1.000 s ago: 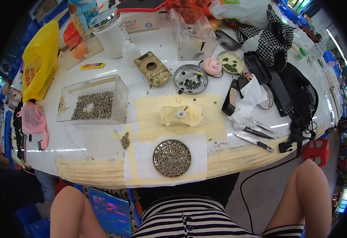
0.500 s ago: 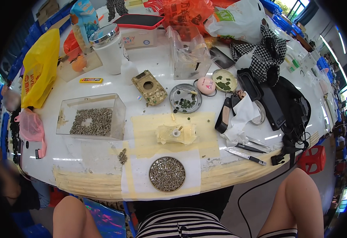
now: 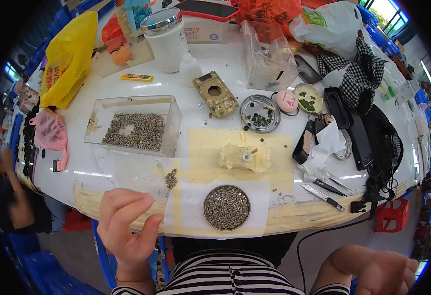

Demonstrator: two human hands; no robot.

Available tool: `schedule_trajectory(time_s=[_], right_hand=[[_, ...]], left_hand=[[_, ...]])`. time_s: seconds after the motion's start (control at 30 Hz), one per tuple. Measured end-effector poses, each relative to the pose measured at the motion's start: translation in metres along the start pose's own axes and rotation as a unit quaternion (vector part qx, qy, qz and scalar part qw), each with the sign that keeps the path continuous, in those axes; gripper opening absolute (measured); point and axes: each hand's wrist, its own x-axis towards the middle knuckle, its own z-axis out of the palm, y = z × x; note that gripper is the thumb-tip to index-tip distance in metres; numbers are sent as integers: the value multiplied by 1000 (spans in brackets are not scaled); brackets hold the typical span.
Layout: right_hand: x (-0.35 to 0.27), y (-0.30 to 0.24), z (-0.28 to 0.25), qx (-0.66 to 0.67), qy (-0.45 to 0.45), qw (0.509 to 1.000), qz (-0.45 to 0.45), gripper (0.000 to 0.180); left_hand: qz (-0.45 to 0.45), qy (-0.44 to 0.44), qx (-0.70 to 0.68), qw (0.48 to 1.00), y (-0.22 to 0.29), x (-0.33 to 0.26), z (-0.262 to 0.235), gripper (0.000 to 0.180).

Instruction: Manually picking and placing small metallic components onto an assembly base at a workbench.

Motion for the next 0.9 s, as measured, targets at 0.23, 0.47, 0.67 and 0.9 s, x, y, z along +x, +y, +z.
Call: schedule_trajectory(time_s=[0.23, 0.47, 0.67, 0.9], right_hand=[[-42, 5, -13, 18, -265, 964, 13, 44], [-26, -10, 23, 41, -365, 922, 125, 33], [-21, -14, 37, 51, -416, 893, 168, 27], [-35, 16, 79, 110, -411, 902, 72, 17]], left_hand=[[-88, -71, 76, 991, -27, -4, 28, 24], [-100, -77, 81, 989, -32, -8, 38, 24], [-81, -89, 76, 990, -32, -6, 38, 26], [-70, -84, 84, 990, -34, -8, 39, 20]])
